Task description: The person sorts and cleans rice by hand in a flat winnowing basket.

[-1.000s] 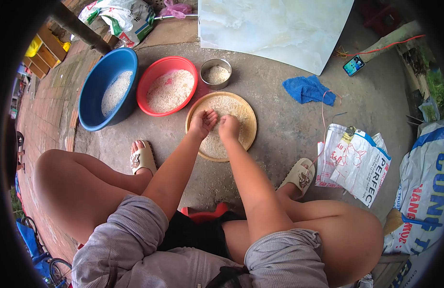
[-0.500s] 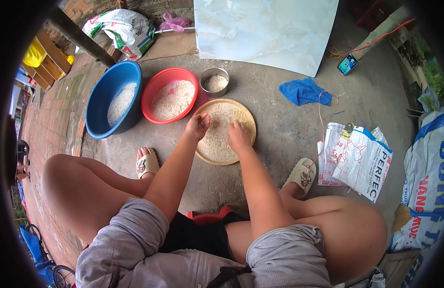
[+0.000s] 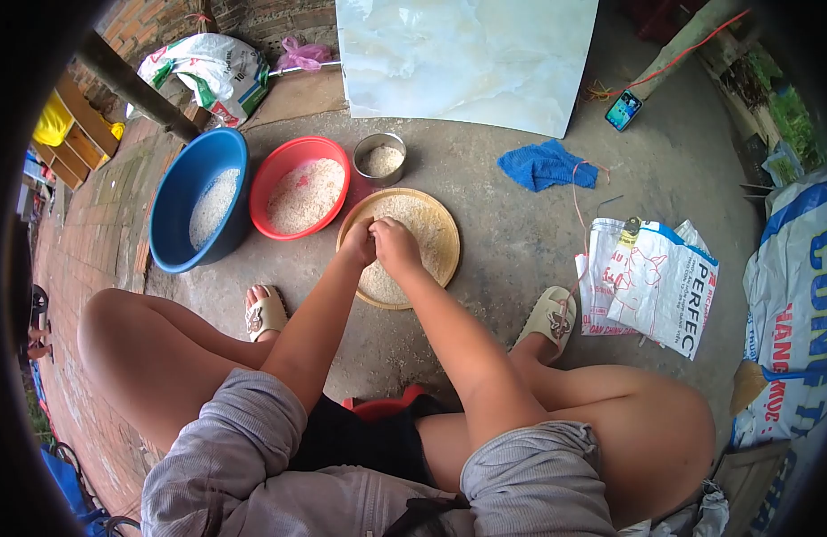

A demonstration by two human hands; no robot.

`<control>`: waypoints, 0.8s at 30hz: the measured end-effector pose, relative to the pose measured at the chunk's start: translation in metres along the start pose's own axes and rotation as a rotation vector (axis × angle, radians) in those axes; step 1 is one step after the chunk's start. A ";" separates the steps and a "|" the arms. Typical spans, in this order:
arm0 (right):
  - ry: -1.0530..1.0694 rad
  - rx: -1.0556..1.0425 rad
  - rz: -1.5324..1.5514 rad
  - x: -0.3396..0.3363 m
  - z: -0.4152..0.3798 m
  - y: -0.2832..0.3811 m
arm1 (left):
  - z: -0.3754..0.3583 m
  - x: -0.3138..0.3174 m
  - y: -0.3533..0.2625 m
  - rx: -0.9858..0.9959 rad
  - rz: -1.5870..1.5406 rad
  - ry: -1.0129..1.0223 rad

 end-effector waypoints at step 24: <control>0.427 0.350 -0.465 -0.017 -0.044 -0.070 | -0.025 -0.012 -0.002 -0.065 0.089 -0.199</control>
Point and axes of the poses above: each hand's wrist, its own z-axis towards the middle knuckle, its own x-axis out of the palm, y = z × x, the point moved 4 cm from there along z, towards the middle knuckle, and after that the axes turned 14 degrees about z, right-handed, at the moved point
